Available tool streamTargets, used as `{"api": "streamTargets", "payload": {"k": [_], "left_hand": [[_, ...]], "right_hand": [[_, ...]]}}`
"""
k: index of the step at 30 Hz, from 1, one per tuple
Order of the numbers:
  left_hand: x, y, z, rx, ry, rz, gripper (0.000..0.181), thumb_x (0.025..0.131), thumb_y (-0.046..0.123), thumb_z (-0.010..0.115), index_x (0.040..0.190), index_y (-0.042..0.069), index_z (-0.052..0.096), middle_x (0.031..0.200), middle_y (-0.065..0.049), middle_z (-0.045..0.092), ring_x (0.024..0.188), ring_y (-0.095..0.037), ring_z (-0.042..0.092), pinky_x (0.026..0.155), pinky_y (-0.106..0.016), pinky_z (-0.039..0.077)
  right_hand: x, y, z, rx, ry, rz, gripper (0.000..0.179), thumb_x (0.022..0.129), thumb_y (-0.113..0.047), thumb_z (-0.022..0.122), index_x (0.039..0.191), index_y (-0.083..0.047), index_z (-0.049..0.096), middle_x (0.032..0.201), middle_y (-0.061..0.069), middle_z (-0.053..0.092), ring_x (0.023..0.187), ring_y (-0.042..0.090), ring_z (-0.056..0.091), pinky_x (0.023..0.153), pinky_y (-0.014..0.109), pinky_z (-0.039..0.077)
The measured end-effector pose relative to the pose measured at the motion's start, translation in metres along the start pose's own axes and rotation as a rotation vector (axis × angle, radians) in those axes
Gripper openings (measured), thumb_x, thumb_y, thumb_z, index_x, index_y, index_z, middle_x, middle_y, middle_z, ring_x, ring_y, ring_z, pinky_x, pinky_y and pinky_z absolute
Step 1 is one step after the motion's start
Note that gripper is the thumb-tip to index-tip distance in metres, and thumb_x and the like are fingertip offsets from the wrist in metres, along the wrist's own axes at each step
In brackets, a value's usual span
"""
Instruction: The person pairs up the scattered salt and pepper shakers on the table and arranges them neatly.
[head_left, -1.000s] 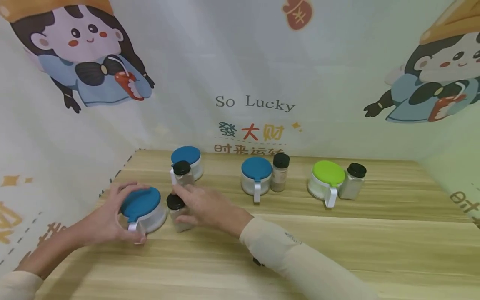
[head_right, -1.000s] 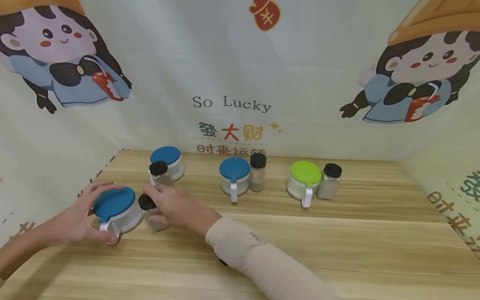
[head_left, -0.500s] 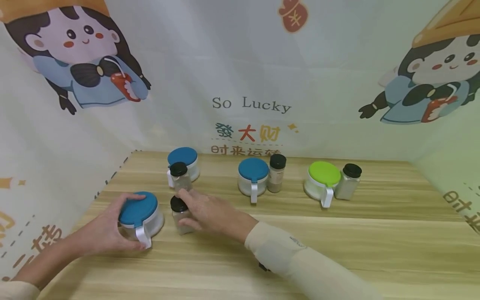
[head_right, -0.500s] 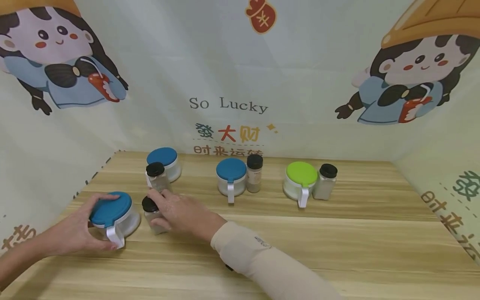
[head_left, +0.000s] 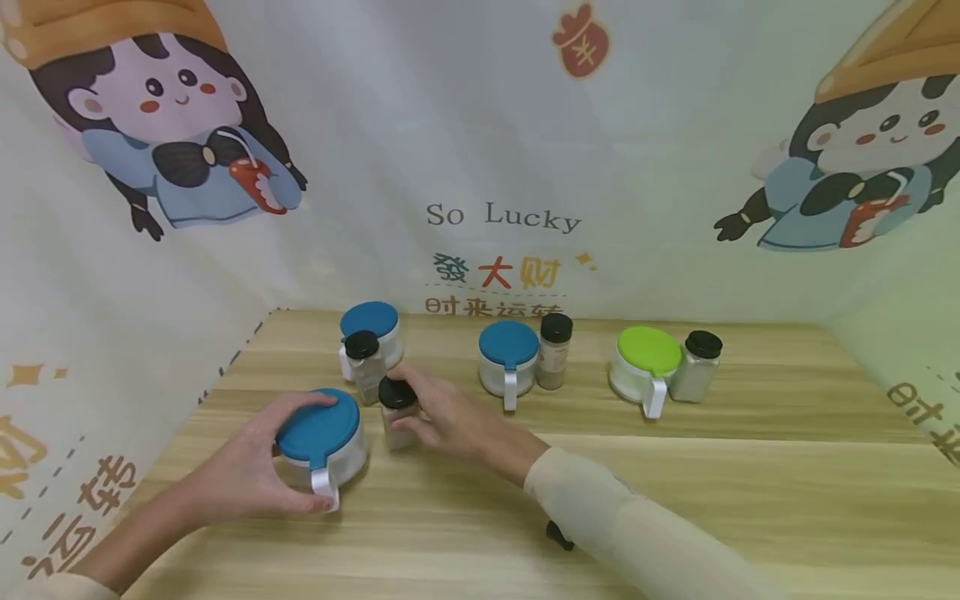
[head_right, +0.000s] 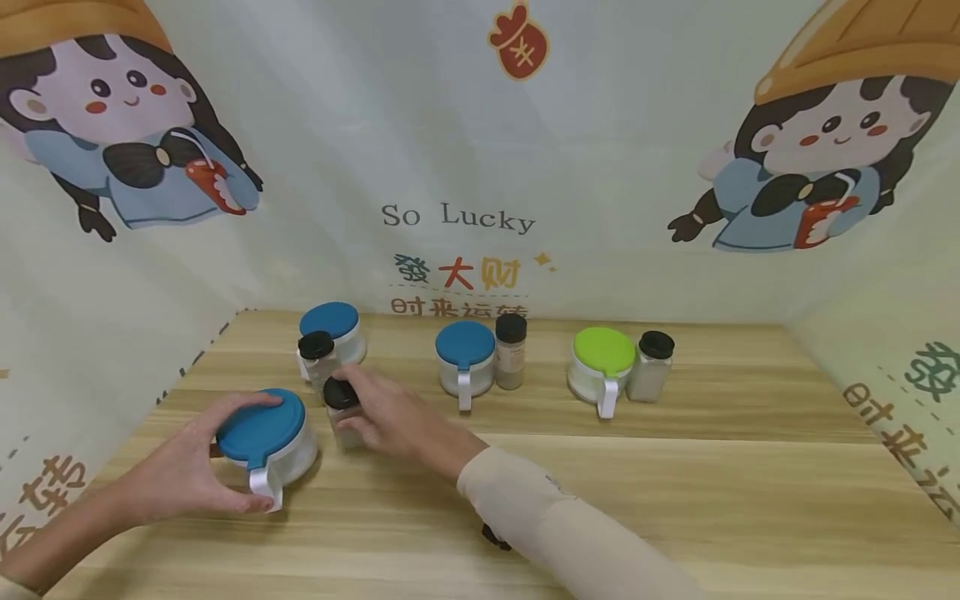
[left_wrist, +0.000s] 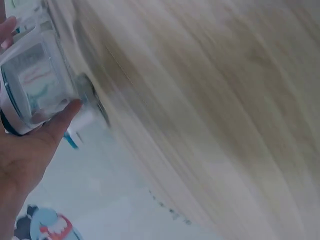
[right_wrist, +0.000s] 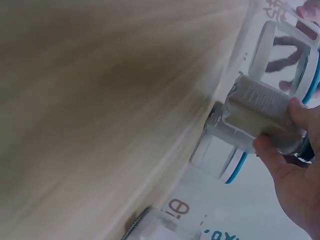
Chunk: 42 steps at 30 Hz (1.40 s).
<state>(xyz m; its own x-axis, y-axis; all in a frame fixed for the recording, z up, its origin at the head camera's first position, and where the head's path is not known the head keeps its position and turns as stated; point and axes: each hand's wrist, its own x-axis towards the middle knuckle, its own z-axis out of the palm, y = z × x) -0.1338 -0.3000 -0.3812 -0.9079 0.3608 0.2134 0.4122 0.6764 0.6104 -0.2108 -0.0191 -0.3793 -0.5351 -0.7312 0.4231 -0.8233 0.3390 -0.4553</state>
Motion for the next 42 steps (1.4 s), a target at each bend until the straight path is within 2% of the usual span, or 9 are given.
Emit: {"api": "streamTargets", "payload": {"k": [4,9,18,23,27,32,35,39,42], "left_hand": [[0.001,0.012,0.010,0.006,0.004,0.048,0.099,0.065,0.043,0.097,0.147,0.027,0.044,0.142,-0.010,0.043,0.116,-0.037,0.055,0.087,-0.054,0.053],[0.005,0.026,0.023,0.015,0.006,0.083,0.100,0.063,0.048,0.097,0.146,0.031,0.044,0.142,-0.004,0.046,0.119,-0.031,0.055,0.091,-0.054,0.051],[0.008,0.055,0.056,-0.002,0.015,0.085,0.099,0.061,0.054,0.095,0.145,0.038,0.044,0.141,0.004,0.046,0.117,-0.023,0.056,0.090,-0.050,0.053],[0.017,0.073,0.069,-0.026,-0.030,0.071,0.100,0.060,0.053,0.095,0.145,0.042,0.043,0.142,0.006,0.044,0.117,-0.022,0.056,0.091,-0.049,0.052],[0.029,0.087,0.079,-0.027,-0.071,0.064,0.099,0.061,0.049,0.096,0.145,0.044,0.043,0.140,0.006,0.043,0.116,-0.023,0.057,0.092,-0.049,0.053],[0.052,0.107,0.095,-0.019,-0.104,0.133,0.097,0.063,0.044,0.095,0.146,0.039,0.043,0.137,0.003,0.044,0.115,-0.023,0.058,0.092,-0.045,0.053],[0.065,0.120,0.114,-0.043,-0.154,0.164,0.096,0.066,0.046,0.093,0.147,0.037,0.043,0.138,0.002,0.044,0.117,-0.023,0.057,0.093,-0.043,0.053],[0.084,0.139,0.141,-0.075,-0.221,0.163,0.095,0.068,0.050,0.091,0.148,0.038,0.041,0.140,-0.001,0.042,0.119,-0.022,0.056,0.094,-0.039,0.052],[0.101,0.152,0.156,-0.085,-0.252,0.185,0.095,0.069,0.050,0.091,0.148,0.038,0.041,0.141,-0.002,0.043,0.118,-0.020,0.056,0.093,-0.035,0.051]], "right_hand": [[-0.013,-0.006,0.000,0.017,0.047,-0.022,0.052,0.096,-0.019,0.072,0.140,-0.004,0.047,0.130,0.009,0.061,0.113,0.015,0.062,0.095,0.021,0.048],[-0.030,-0.012,-0.012,0.068,0.046,0.006,0.055,0.096,-0.018,0.072,0.144,-0.005,0.048,0.136,0.009,0.059,0.120,0.014,0.059,0.099,0.023,0.047],[-0.071,-0.015,-0.033,0.093,0.063,0.008,0.055,0.094,-0.014,0.075,0.141,-0.001,0.051,0.135,0.011,0.060,0.116,0.014,0.062,0.094,0.022,0.050],[-0.095,-0.012,-0.045,0.059,0.095,0.028,0.055,0.093,-0.016,0.076,0.141,-0.002,0.051,0.134,0.010,0.061,0.115,0.015,0.062,0.091,0.027,0.053],[-0.113,-0.006,-0.055,0.025,0.137,0.006,0.058,0.092,-0.015,0.077,0.141,-0.002,0.051,0.133,0.010,0.062,0.114,0.017,0.063,0.091,0.029,0.054],[-0.138,0.004,-0.071,0.058,0.206,0.001,0.061,0.087,-0.004,0.080,0.140,0.000,0.051,0.126,0.012,0.066,0.108,0.019,0.067,0.086,0.026,0.056],[-0.160,0.008,-0.084,0.104,0.216,0.050,0.059,0.085,0.001,0.079,0.138,0.001,0.052,0.124,0.011,0.066,0.106,0.020,0.067,0.083,0.028,0.057],[-0.189,0.012,-0.103,0.134,0.211,0.145,0.056,0.085,0.003,0.079,0.136,-0.001,0.054,0.123,0.010,0.067,0.106,0.020,0.067,0.081,0.032,0.058],[-0.206,0.018,-0.117,0.108,0.227,0.188,0.056,0.085,0.004,0.078,0.135,-0.001,0.054,0.123,0.012,0.066,0.107,0.019,0.067,0.080,0.032,0.059]]}}
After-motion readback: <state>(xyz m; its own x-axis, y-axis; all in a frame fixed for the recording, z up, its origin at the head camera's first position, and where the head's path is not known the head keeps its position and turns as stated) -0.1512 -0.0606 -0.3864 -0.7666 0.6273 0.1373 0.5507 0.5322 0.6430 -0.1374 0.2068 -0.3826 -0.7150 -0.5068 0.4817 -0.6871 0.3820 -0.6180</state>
